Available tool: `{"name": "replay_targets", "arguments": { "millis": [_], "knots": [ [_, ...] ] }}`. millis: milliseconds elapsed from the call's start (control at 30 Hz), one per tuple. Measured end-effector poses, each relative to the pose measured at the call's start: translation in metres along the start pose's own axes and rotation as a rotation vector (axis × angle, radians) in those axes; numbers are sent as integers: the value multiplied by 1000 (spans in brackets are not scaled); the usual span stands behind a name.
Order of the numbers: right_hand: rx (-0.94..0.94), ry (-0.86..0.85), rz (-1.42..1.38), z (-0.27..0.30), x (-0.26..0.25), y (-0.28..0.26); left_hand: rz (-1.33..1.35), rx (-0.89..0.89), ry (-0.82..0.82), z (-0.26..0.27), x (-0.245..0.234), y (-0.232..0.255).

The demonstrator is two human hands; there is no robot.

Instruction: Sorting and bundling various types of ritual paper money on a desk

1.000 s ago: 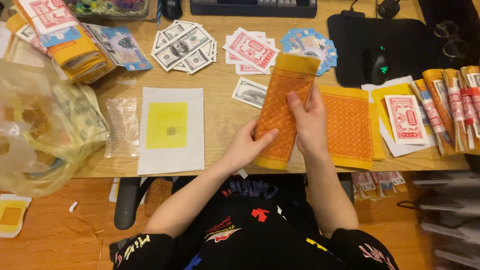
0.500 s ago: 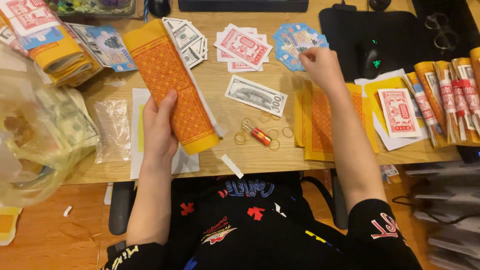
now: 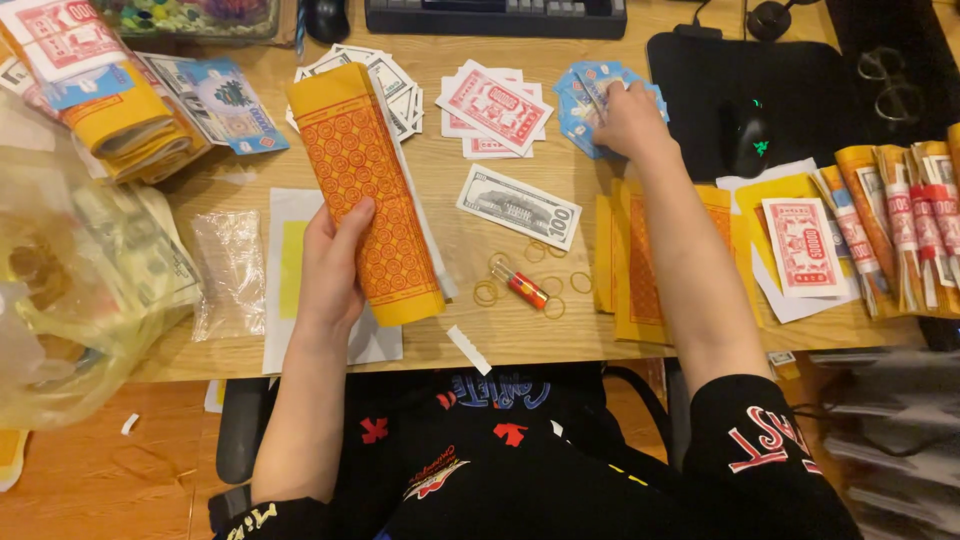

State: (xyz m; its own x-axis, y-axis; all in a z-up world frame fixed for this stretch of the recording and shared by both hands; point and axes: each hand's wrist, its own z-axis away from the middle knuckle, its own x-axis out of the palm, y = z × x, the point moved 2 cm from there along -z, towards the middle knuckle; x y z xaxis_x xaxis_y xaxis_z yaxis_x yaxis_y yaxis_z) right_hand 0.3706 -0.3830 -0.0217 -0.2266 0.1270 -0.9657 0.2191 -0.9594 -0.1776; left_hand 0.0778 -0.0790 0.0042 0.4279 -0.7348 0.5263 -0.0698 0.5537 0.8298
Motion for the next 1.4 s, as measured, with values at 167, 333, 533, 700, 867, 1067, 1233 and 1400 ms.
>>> {"name": "replay_targets", "arguments": {
  "millis": [167, 333, 533, 700, 867, 1067, 1233, 1400],
  "knots": [
    [-157, 456, 307, -35, 32, 27, 11, -4, -19, -7, -6, -12],
    [-152, 578, -39, -4, -10, 4, -68, -96, -53, -2, 1, -15],
    [-952, 879, -366, 149, -47, -103, -173, -247, -185, 11, 28, -21],
    [-1250, 976, -293, 225, -22, -144, -121, -102, -317, 22, 36, -43],
    [-1337, 970, -172, 233, -20, -145, -188, -30, -396, 35, 36, -35],
    [-1342, 860, -141, 231, -20, -145, -250, 118, -361, 38, 43, -33],
    [-797, 293, -958, 225, -1, -124, -283, 248, -352, 15, 35, -40],
    [-463, 112, -1352, 208, 26, -121, -375, 323, -556, 14, 67, -32]
  ]
}}
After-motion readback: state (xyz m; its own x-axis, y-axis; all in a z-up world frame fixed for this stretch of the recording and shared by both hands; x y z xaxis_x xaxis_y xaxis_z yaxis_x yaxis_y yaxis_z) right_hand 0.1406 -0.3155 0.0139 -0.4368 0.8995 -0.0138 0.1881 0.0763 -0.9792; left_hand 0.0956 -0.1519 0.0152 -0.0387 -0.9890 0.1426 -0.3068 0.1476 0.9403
